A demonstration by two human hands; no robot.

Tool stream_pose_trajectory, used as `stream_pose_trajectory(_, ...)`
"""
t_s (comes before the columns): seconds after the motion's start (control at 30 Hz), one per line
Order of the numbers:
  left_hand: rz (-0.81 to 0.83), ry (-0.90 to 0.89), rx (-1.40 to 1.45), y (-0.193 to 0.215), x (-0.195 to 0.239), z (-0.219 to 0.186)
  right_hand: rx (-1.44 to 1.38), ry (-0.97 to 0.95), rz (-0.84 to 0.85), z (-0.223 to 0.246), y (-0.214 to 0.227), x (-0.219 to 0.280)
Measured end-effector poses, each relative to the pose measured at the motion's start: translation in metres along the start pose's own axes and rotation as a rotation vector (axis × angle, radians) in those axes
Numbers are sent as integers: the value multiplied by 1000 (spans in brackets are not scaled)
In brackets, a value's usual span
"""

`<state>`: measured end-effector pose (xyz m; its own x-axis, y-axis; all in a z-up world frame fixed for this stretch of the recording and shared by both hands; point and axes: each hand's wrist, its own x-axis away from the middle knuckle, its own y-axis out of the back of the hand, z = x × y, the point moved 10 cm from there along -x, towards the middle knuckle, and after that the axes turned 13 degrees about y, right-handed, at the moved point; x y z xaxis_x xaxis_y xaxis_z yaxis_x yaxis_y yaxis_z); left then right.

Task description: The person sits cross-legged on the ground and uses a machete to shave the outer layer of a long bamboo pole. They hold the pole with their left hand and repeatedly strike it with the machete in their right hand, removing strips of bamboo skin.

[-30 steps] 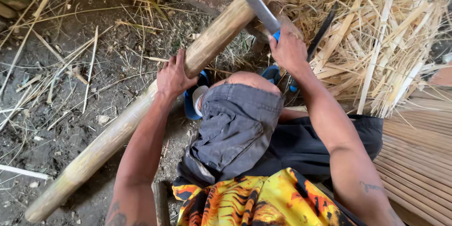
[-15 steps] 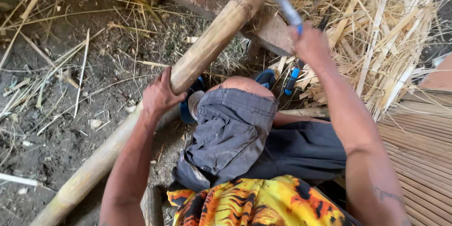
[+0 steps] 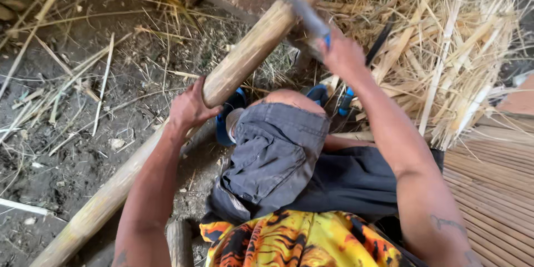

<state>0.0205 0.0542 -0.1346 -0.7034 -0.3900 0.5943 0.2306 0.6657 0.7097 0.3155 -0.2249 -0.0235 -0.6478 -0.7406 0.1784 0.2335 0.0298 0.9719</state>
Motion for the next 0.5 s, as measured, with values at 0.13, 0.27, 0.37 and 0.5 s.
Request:
stream_pose_trajectory(0.13,88,42,25,-2,-9,8,35,150,248,56,-47,25)
stream_pose_trajectory(0.27,60,26,36,5,-9,10,-105,251,-394,17,22,20)
stream_pose_trajectory(0.37,20,10,24,22,-11,4,-18,-211,-98,-52,2,-18)
stream_pose_trajectory(0.5,-115,-23,-45,26,5,-4,-93,-214,16,-40,-8,-14)
